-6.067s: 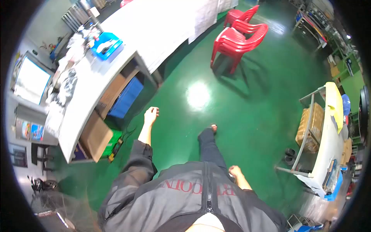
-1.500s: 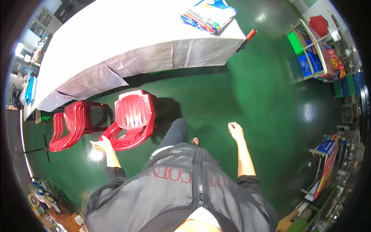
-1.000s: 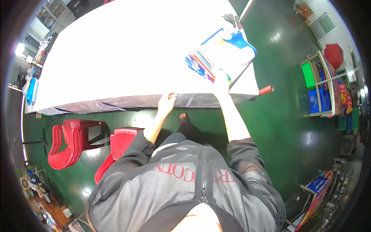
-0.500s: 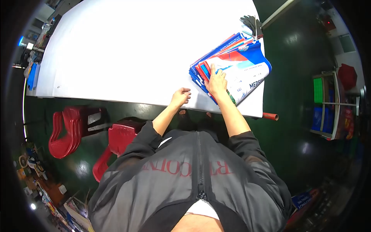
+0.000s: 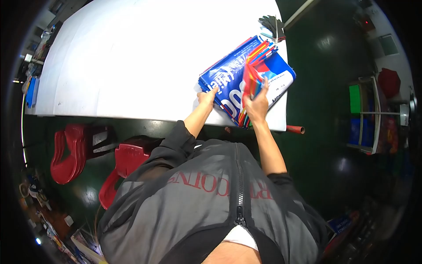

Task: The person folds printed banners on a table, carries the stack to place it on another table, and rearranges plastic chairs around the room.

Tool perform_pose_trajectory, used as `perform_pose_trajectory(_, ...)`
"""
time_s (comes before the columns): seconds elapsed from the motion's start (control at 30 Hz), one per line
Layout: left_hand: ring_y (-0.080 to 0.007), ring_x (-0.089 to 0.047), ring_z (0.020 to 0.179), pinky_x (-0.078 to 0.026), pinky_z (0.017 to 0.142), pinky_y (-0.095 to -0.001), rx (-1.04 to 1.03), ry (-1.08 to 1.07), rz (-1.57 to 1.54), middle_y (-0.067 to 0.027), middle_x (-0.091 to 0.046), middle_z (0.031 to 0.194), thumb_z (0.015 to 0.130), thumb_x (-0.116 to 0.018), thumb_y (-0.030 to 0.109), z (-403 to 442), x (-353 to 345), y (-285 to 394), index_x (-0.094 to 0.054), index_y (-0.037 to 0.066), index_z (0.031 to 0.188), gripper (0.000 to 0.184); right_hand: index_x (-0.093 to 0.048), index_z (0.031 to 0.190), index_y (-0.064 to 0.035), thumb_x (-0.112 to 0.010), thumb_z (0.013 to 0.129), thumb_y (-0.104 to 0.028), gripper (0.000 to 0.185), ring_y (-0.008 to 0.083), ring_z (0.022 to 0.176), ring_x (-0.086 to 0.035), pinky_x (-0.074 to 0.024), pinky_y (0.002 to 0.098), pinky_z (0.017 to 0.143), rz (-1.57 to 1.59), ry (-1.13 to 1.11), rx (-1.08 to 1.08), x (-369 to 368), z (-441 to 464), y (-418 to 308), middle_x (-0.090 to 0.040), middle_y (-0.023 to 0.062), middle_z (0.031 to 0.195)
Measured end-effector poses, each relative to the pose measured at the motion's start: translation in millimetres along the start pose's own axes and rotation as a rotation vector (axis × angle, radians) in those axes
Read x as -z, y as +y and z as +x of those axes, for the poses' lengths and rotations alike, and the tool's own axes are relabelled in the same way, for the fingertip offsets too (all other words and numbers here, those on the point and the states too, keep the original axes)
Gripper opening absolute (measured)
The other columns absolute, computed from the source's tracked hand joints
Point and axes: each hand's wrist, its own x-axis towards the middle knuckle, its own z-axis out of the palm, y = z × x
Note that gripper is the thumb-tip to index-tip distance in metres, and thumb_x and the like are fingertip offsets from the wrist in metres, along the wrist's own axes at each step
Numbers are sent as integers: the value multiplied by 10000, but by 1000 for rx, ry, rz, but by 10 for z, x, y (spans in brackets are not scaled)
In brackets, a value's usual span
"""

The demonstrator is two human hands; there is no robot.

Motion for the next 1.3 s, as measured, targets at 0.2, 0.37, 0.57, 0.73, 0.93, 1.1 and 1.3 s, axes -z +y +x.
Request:
perform_pose_trajectory(0.2, -197, -583, 788, -404, 723, -389, 115, -273, -231, -76, -614, 893, 670, -704, 167, -534, 147, 399, -540, 21, 1010, 405, -469, 1074, 12, -633, 609, -18, 494, 243, 924, -525, -402, 330, 828, 260, 448, -64, 512, -593, 729, -546, 136, 949)
perform_pose_trajectory(0.37, -216, -603, 809, -508, 723, -372, 9, -333, -285, -100, -604, 911, 715, -652, 148, -624, 66, 358, -510, 5, 1025, 370, -528, 1016, 15, -616, 655, 49, 373, 162, 869, -549, -428, 305, 804, 919, 580, -441, 596, -1038, 1036, -554, 67, 972)
perform_pose_trajectory(0.57, -214, -574, 902, -463, 847, -368, 123, -581, -537, -93, -586, 985, 729, -671, 112, -436, 136, 227, -518, 22, 1050, 367, -495, 1118, -21, -650, 675, -23, 469, 248, 1032, -508, -363, 438, 922, 1492, 298, -680, 925, -1630, 1789, -537, 87, 1101)
perform_pose_trajectory(0.73, -223, -585, 887, -476, 831, -386, 157, -591, -419, -98, -589, 984, 737, -668, 130, -318, 132, 238, -527, 32, 1036, 345, -185, 1316, 14, -632, 520, -660, 1135, 296, 1216, -331, -294, 472, 988, 1735, 26, -619, 1351, -1826, 2275, -307, 144, 1341)
perform_pose_trajectory(0.93, -200, -609, 778, -511, 694, -337, -1, -524, -357, -74, -613, 908, 722, -667, 122, -504, 102, 264, -543, 35, 992, 309, -398, 1178, 67, -650, 607, -597, 911, 233, 1040, -517, -421, 371, 889, 1103, -172, -777, 1678, -935, 2150, -515, 153, 1142)
perform_pose_trajectory(1.1, -146, -596, 676, -488, 622, -260, -317, -363, -217, -82, -625, 805, 683, -686, 112, -931, 29, 400, -599, -23, 874, 250, -457, 1127, 65, -680, 665, -122, 547, 248, 918, -572, -454, 342, 820, 956, -197, -851, 1703, -769, 1790, -556, 162, 1056)
perform_pose_trajectory(1.3, -145, -615, 657, -487, 609, -277, -584, -240, 32, -109, -646, 740, 681, -687, 256, -1257, -58, 588, -636, -25, 819, 318, -549, 958, 90, -609, 660, -61, 339, 192, 796, -573, -437, 279, 721, 733, -128, -483, 1796, -504, 1406, -598, 115, 900)
